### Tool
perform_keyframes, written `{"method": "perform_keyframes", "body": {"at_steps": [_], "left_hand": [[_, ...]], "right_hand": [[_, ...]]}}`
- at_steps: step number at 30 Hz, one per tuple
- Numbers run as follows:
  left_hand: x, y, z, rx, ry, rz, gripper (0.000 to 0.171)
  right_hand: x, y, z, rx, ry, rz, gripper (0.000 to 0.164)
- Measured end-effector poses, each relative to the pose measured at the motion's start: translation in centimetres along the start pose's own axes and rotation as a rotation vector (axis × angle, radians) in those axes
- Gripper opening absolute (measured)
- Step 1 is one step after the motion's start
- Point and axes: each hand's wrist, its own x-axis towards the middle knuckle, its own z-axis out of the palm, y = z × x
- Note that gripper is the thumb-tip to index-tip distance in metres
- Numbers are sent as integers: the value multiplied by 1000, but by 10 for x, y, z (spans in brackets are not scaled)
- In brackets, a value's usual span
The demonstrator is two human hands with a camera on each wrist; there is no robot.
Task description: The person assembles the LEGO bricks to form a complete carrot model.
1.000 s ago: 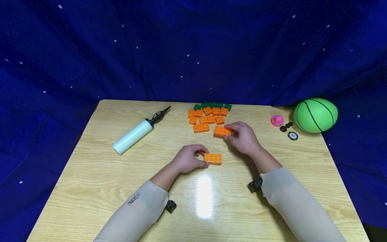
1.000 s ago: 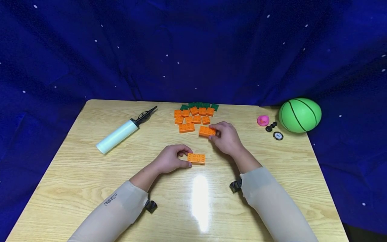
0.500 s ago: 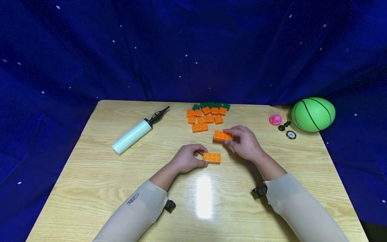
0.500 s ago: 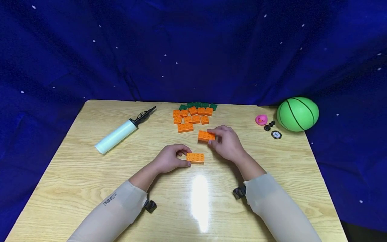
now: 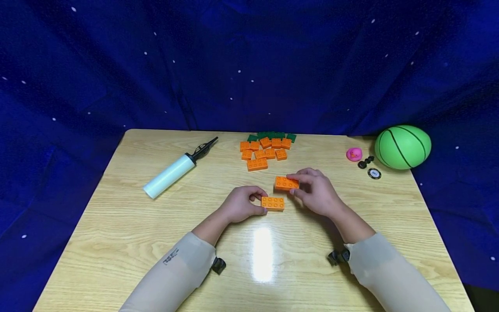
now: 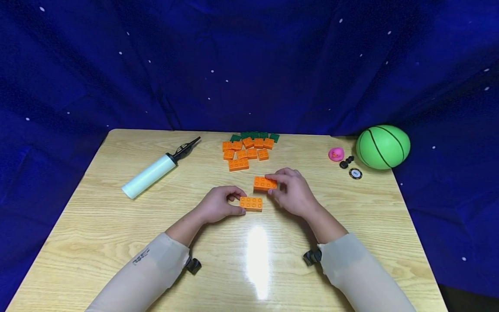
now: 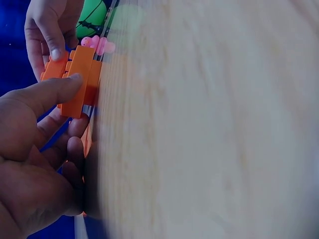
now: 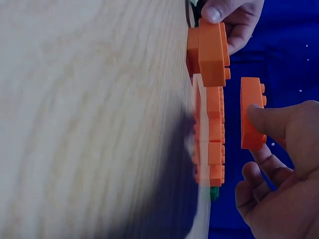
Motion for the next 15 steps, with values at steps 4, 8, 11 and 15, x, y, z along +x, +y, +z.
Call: {"method": "perform_keyframes", "body": {"at_steps": [4,8,11,15], "left_hand": [[0,1,0,2,3,0,35],[0,1,0,-1,4,0,35],[0,1,0,-9,4,3,34],[0,0,0,-13,3,4,34]], "right_hand": [[-5,-3,1,-2,-17,17,38],[-10,-7,0,6,-22,17,37],[-14,-8,1,5,-21,-1,37],[-19,-9,3,10,-29,-19,37]]}}
